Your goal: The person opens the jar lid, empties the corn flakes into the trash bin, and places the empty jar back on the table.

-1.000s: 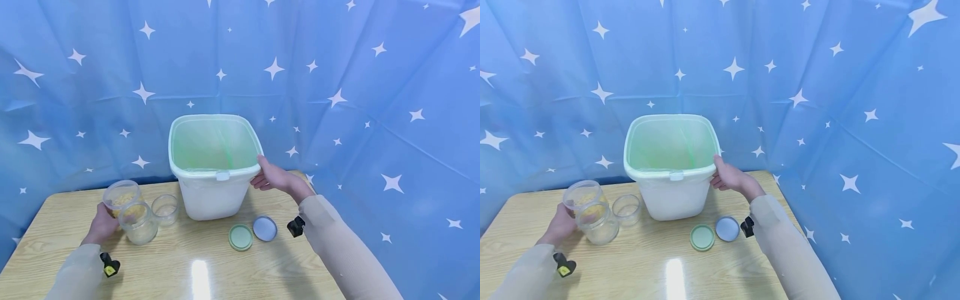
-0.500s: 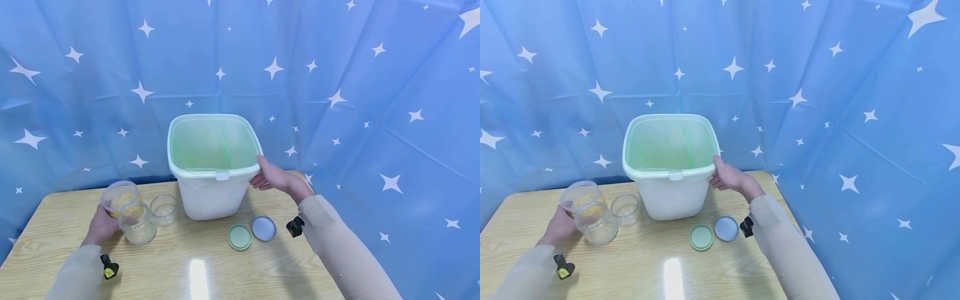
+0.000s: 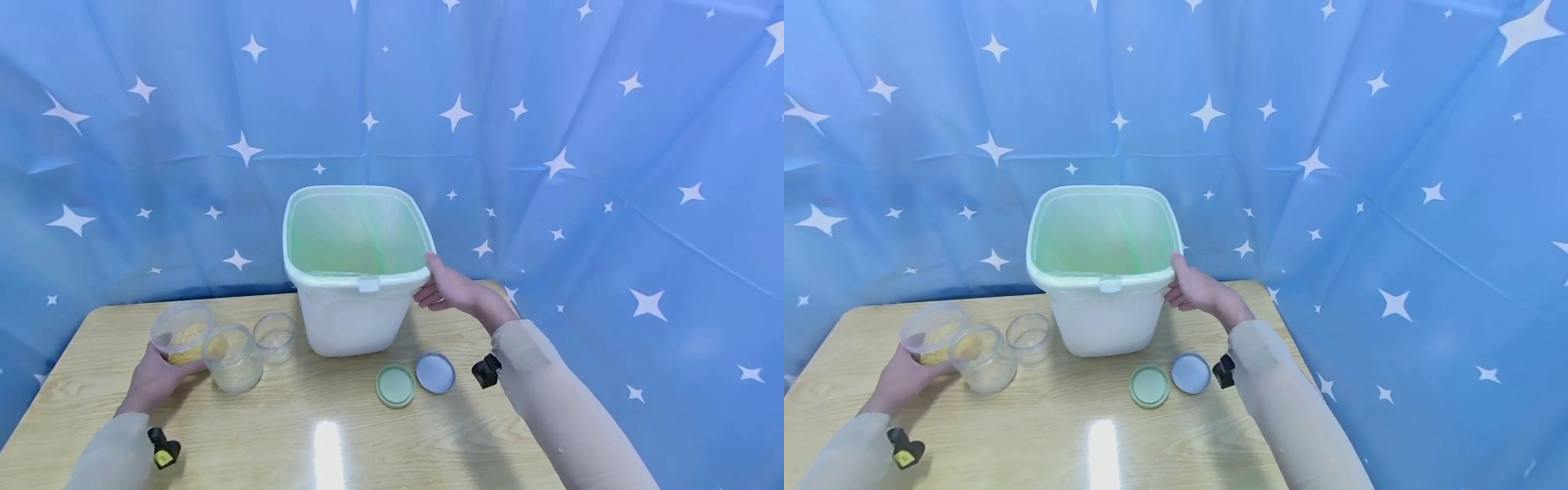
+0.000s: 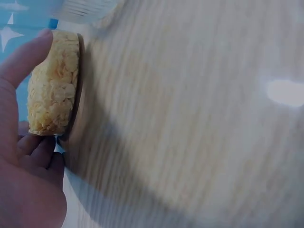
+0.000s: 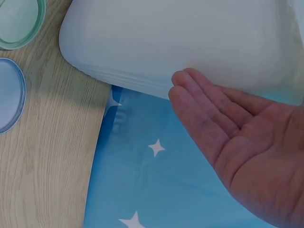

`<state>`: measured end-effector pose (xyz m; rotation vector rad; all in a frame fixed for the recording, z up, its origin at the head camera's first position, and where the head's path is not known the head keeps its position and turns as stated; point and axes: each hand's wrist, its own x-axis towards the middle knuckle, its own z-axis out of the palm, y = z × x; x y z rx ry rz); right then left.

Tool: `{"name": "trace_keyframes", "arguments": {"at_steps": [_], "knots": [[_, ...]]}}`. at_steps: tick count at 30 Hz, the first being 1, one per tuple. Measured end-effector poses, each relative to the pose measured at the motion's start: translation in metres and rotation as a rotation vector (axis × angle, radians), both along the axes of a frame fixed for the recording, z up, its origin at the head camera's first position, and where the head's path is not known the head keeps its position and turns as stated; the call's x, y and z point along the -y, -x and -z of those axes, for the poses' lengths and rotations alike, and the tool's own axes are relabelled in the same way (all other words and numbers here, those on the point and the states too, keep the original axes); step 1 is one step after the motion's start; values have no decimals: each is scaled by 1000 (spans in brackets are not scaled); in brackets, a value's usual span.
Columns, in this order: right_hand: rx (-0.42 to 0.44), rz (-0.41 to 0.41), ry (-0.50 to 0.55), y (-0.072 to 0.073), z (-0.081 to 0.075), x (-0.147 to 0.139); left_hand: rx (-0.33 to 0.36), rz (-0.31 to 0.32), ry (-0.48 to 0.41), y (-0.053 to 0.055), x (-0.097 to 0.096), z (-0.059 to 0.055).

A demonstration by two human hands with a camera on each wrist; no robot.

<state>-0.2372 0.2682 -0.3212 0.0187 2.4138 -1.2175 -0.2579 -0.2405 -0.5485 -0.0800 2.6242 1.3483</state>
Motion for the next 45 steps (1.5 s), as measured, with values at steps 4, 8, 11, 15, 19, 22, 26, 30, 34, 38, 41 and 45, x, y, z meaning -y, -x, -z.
{"name": "trace_keyframes", "arguments": {"at_steps": [4, 8, 11, 15, 19, 22, 26, 30, 34, 38, 41, 45], "knots": [[6, 9, 19, -1, 0, 0, 32, -26, -1, -4, 5, -1], [5, 12, 22, -1, 1, -2, 58, -30, 22, -7, 8, -7], [0, 6, 19, -1, 2, -2, 38, -20, 32, -10, 10, -13], [-4, 6, 17, 0, 2, -2, 4, -17, 35, -14, 17, -25], [-4, 13, 6, 1, 3, -3, -1, 3, 50, -17, 26, -38], [3, 19, 4, 1, 5, -4, -19, 31, 52, -19, 32, -49], [7, 19, 6, 1, 6, -4, -66, 67, 50, -22, 38, -64], [1, -3, 9, -1, 5, -5, -118, 92, 26, -26, 40, -77], [-2, -20, 14, -2, 5, -7, -157, 117, -21, -29, 38, -89], [0, -26, 21, -4, 8, -12, -139, 130, 5, -31, 35, -102], [-14, -37, 32, -5, 11, -17, -120, 140, 45, -34, 31, -111], [-24, -29, 41, -8, 17, -25, -130, 153, 83, -35, 24, -120]]}}
